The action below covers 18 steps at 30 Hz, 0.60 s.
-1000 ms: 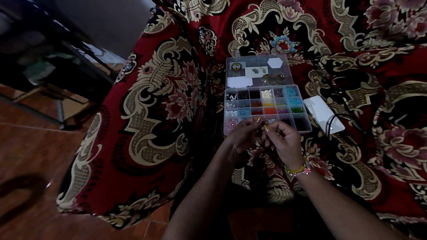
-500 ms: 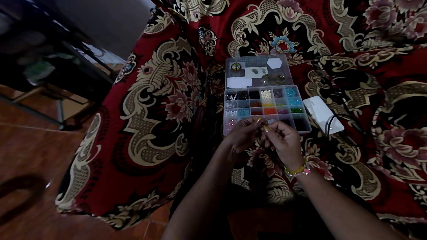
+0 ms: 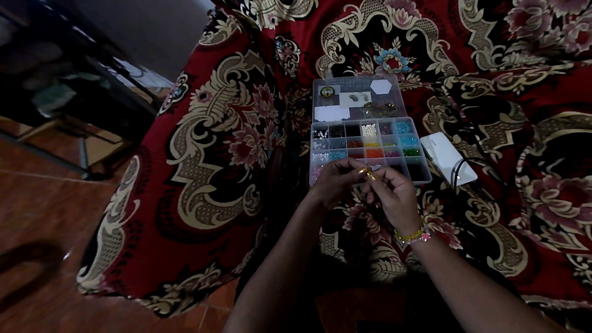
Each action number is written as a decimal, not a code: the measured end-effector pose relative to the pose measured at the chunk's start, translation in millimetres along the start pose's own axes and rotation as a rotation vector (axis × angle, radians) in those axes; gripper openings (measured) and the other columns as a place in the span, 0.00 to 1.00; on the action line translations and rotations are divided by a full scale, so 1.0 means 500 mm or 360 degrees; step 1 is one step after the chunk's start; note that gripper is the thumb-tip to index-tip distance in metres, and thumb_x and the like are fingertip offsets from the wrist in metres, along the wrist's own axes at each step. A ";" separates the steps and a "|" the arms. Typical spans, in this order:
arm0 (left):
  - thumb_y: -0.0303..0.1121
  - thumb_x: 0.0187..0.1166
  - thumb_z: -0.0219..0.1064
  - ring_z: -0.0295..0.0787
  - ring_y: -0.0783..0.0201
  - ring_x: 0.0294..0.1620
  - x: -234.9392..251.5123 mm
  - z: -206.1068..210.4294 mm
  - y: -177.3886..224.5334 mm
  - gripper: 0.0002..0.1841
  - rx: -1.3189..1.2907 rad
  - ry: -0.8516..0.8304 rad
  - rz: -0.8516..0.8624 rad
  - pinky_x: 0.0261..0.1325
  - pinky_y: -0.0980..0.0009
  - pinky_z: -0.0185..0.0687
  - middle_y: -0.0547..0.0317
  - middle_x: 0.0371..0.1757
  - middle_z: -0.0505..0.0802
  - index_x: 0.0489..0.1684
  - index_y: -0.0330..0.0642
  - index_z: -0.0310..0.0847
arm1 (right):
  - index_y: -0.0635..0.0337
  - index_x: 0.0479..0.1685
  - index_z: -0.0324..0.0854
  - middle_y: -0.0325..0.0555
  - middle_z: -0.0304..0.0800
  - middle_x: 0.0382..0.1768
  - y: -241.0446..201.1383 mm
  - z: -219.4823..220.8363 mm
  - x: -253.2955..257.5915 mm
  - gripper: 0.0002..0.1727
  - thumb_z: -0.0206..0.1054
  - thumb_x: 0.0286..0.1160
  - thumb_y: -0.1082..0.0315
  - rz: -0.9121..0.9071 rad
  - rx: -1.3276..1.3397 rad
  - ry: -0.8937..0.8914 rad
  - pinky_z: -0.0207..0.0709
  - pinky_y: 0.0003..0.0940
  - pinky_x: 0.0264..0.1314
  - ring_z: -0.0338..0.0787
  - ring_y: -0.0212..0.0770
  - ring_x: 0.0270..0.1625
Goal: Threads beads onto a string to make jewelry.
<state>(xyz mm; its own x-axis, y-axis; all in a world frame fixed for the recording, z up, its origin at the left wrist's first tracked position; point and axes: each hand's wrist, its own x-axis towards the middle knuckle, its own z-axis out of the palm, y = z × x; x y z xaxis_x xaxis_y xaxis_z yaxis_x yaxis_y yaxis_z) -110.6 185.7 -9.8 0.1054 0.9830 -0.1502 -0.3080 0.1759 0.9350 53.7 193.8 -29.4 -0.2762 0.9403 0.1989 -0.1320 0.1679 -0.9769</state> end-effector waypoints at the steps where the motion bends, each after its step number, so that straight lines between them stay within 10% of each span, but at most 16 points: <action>1: 0.21 0.78 0.67 0.90 0.72 0.42 0.000 0.000 0.001 0.05 0.0065 0.0022 0.0034 0.55 0.72 0.87 0.63 0.38 0.93 0.37 0.39 0.88 | 0.62 0.33 0.83 0.34 0.91 0.25 0.000 0.000 0.000 0.09 0.61 0.81 0.73 0.0007 0.0002 0.0006 0.79 0.17 0.22 0.84 0.23 0.21; 15: 0.22 0.76 0.69 0.89 0.69 0.54 -0.007 -0.004 0.008 0.04 0.0427 0.0094 0.0400 0.58 0.70 0.87 0.58 0.52 0.92 0.38 0.36 0.90 | 0.67 0.55 0.84 0.39 0.92 0.31 0.000 -0.003 0.002 0.12 0.59 0.84 0.70 0.0156 0.0128 -0.0050 0.80 0.20 0.21 0.84 0.26 0.19; 18: 0.22 0.74 0.71 0.89 0.69 0.54 -0.011 -0.007 0.018 0.03 0.0476 0.0077 0.0370 0.55 0.71 0.88 0.57 0.54 0.92 0.36 0.36 0.91 | 0.66 0.47 0.86 0.37 0.93 0.30 0.000 -0.004 0.002 0.10 0.60 0.82 0.72 0.0131 0.0094 -0.0069 0.79 0.19 0.21 0.82 0.24 0.18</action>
<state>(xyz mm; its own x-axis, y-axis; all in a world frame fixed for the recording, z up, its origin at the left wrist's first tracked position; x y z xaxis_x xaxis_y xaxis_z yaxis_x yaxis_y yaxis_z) -117.5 182.3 -1.7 0.0184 0.9975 0.0685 -0.0284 -0.0679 0.9973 55.2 195.1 -29.2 -0.3293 0.9362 0.1226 -0.1627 0.0716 -0.9841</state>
